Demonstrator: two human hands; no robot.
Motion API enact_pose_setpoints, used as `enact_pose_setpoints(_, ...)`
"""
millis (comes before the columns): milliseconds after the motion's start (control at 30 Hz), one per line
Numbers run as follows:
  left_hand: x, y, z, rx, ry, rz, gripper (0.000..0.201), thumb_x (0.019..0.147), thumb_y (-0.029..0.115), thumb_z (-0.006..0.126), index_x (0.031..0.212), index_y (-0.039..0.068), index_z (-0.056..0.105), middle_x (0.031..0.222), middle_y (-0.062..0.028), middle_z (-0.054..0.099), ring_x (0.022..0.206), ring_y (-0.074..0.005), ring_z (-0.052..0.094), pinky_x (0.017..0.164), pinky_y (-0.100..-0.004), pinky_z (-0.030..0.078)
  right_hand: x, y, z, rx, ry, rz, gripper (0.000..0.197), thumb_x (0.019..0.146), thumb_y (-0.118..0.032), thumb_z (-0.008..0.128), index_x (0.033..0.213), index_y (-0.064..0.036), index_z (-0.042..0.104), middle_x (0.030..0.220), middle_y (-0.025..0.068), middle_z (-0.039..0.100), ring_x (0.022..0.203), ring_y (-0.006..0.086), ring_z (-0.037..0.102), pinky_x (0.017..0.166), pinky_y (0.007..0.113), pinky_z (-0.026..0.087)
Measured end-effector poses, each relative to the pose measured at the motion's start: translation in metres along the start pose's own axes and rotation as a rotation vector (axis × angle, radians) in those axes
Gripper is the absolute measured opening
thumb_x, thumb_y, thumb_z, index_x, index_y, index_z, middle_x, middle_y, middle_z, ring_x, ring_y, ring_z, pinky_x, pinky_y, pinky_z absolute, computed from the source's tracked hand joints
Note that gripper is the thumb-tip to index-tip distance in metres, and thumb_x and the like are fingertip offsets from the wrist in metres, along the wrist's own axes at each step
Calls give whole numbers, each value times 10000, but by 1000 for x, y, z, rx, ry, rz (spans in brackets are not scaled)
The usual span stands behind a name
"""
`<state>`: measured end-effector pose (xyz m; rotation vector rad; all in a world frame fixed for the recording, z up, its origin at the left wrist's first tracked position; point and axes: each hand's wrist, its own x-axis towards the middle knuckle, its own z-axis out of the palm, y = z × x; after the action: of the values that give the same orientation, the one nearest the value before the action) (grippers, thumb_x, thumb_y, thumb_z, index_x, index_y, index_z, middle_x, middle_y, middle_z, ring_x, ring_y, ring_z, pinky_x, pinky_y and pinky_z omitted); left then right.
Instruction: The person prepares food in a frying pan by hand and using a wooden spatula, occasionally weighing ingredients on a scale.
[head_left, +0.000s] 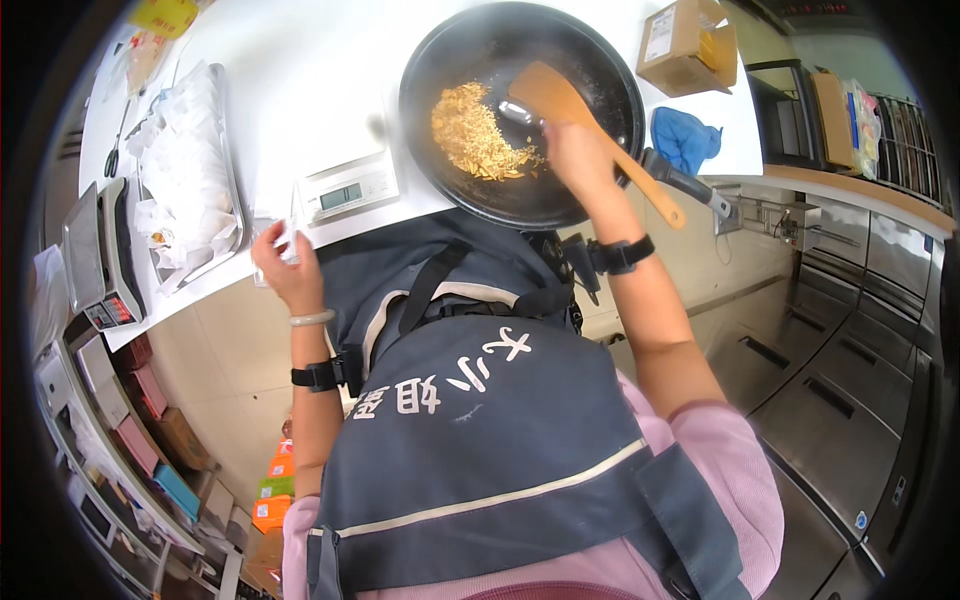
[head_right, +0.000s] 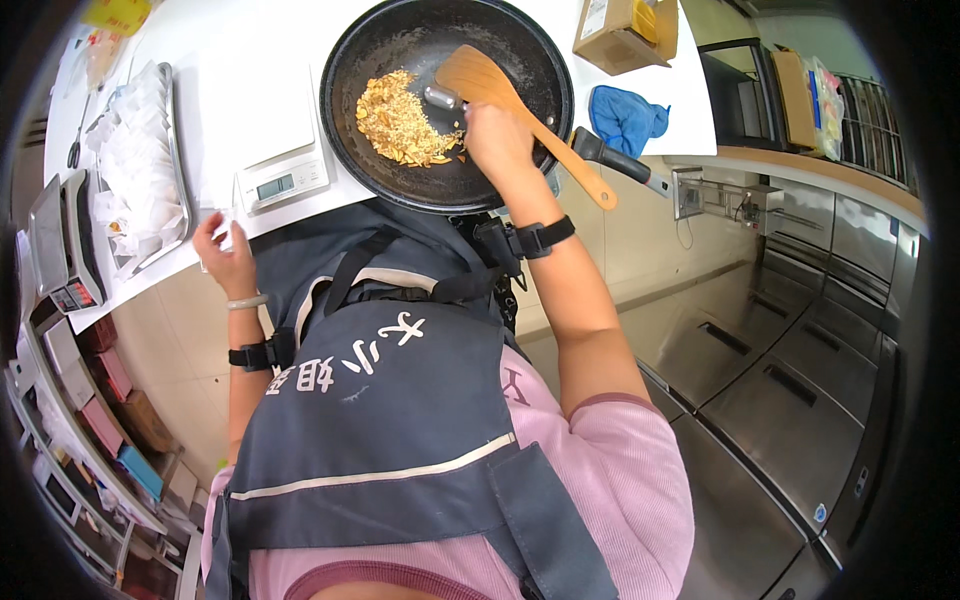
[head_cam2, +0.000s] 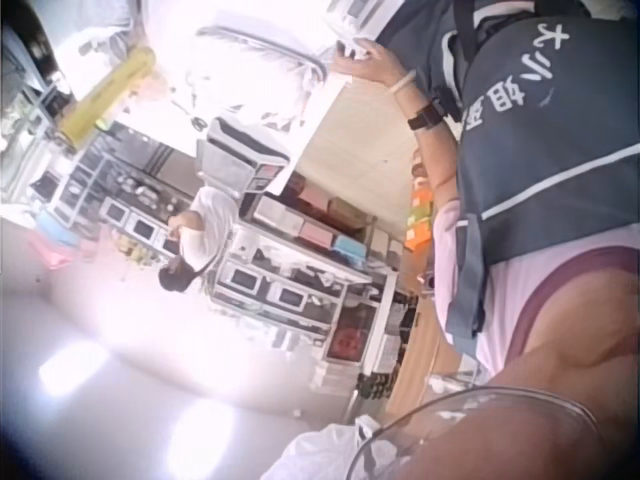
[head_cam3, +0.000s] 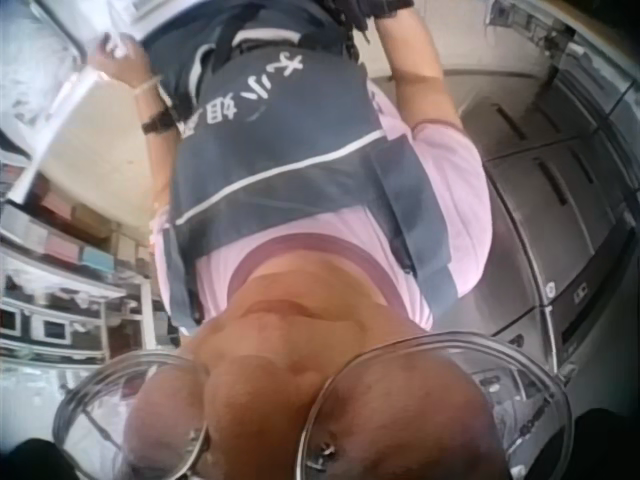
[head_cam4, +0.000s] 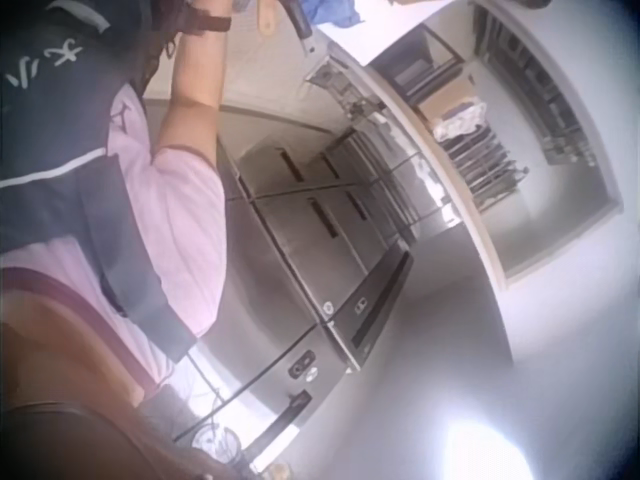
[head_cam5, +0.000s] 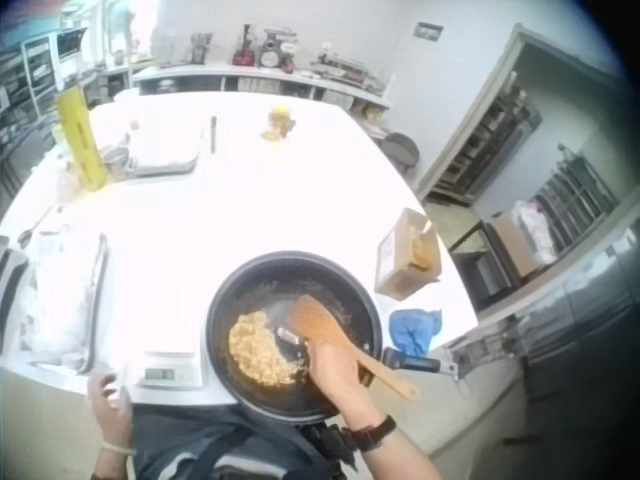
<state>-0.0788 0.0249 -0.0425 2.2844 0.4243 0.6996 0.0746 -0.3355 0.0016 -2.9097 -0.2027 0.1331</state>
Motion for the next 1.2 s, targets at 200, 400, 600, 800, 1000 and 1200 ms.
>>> enact_pose_setpoints(200,-16,36,14,-254,-171,-43,232,799,-37,572,1025,11,555,953,-86,542,725,-141,545,627,-240,466,-16,-15,5,-5,-192,9,182,826,-180,536,850,-66,675,874,188,640,858,329,620,740,423,497)
enact_pose_setpoints(400,-30,19,23,-287,-516,-149,147,802,-2,600,946,26,600,793,-31,569,639,-86,505,570,-210,421,1,-37,9,-24,-12,-243,155,771,-171,608,869,-92,697,859,111,649,818,291,615,725,385,492)
enact_pose_setpoints(600,-61,-25,27,-308,-969,-119,199,782,34,645,978,11,617,836,-56,563,682,-114,530,616,-232,455,23,-54,20,150,-243,-272,143,764,-188,623,865,-149,716,828,116,671,816,281,641,713,388,502)
enact_pose_setpoints(800,-56,-32,35,-286,-906,-185,226,780,34,646,1002,1,620,868,-66,568,700,-117,534,632,-230,455,30,-55,30,140,-236,-238,137,750,-204,646,860,-160,717,847,107,671,824,283,636,722,388,499)
enact_pose_setpoints(1000,-57,-38,38,-315,-870,-239,216,790,34,636,1002,-6,621,860,-63,585,675,-103,531,627,-216,448,33,-53,33,167,-284,-211,137,755,-202,640,862,-153,711,867,107,669,833,288,633,725,393,495)
enact_pose_setpoints(1200,-61,-44,41,-330,-851,-289,207,794,26,629,998,-11,624,847,-62,596,670,-90,531,620,-211,446,26,-45,9,329,-293,2,165,774,-232,639,853,-100,699,854,132,660,829,304,626,714,392,490)
